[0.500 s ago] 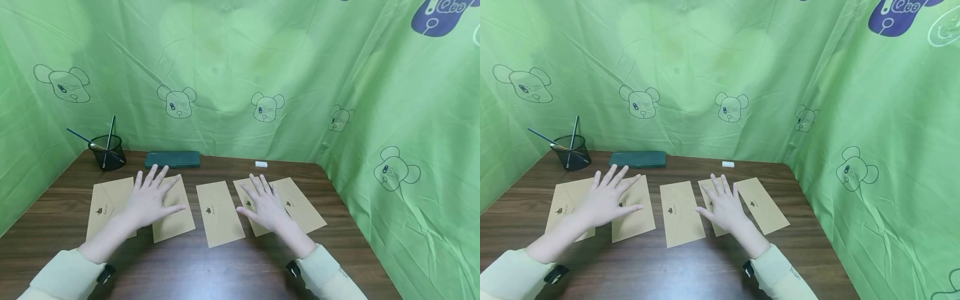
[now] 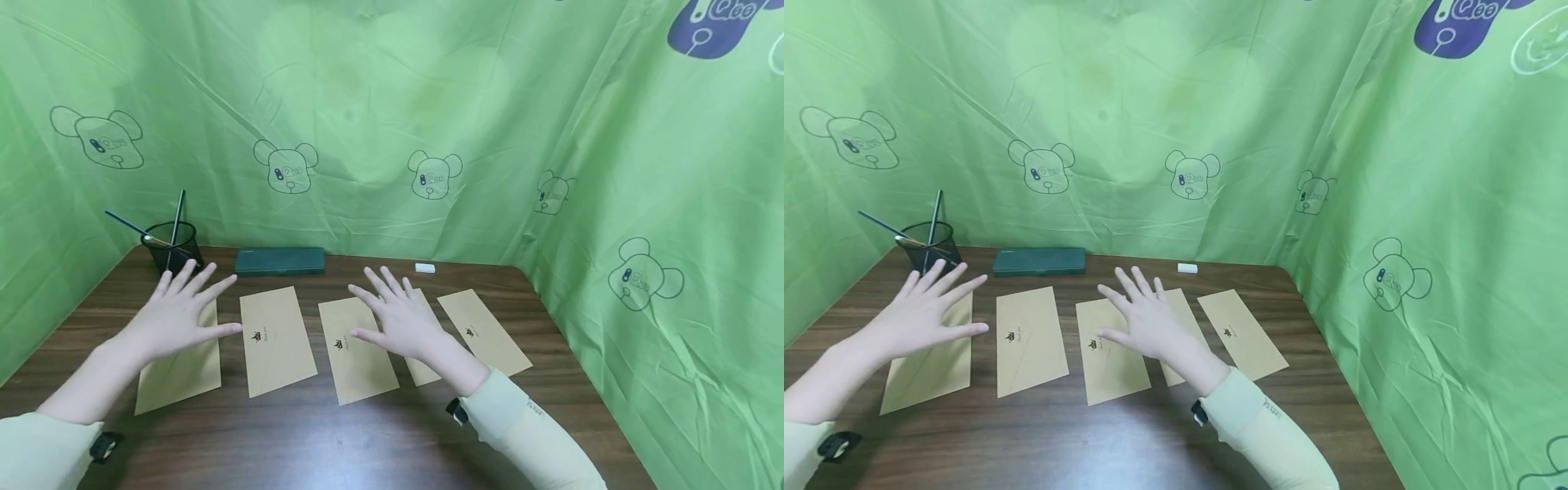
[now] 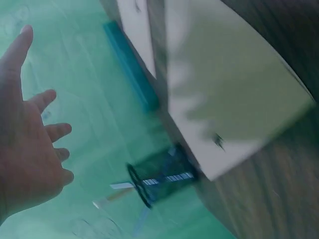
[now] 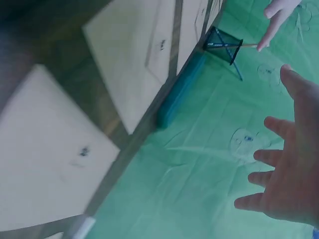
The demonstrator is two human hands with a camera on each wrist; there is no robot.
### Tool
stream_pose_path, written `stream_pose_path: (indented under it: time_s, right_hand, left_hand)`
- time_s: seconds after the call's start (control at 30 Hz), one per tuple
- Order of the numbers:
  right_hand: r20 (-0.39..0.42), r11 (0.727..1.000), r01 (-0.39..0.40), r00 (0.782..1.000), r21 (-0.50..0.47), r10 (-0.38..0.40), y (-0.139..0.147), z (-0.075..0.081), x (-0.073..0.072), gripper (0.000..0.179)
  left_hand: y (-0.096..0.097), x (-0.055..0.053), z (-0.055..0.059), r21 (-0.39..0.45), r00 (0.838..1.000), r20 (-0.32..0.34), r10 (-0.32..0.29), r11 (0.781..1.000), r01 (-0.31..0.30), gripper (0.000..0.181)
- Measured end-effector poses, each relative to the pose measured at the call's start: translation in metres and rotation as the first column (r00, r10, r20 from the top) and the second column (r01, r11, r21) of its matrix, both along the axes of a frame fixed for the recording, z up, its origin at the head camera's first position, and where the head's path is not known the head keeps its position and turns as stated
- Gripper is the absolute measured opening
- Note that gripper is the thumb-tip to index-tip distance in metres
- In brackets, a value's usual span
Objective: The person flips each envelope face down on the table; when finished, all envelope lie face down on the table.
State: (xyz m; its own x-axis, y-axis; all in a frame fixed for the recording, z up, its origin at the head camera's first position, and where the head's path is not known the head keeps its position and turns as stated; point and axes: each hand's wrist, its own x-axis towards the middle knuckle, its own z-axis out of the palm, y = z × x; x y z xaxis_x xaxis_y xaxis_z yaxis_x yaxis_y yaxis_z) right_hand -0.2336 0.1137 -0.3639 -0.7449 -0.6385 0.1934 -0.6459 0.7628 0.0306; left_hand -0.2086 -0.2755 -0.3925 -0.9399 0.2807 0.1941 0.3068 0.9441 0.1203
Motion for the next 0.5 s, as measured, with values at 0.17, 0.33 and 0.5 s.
stream_pose_path:
  time_s: [0.17, 0.33, 0.5]
  right_hand:
    - [0.036, 0.995, -0.103, 0.994, 0.007, 0.103, -0.025, 0.013, -0.005, 0.074]
    - [0.064, 0.984, -0.174, 0.983, 0.027, 0.172, -0.054, 0.016, -0.006, 0.077]
    - [0.066, 0.974, -0.219, 0.974, 0.059, 0.215, -0.084, 0.003, -0.002, 0.08]
  left_hand:
    - [-0.029, -0.005, -0.01, 0.022, 0.999, 0.046, 0.024, 0.999, -0.025, 0.094]
    - [-0.054, -0.011, -0.025, 0.068, 0.998, 0.058, 0.02, 0.997, -0.024, 0.098]
    - [-0.078, -0.014, -0.045, 0.127, 0.999, 0.053, -0.006, 0.992, -0.001, 0.101]
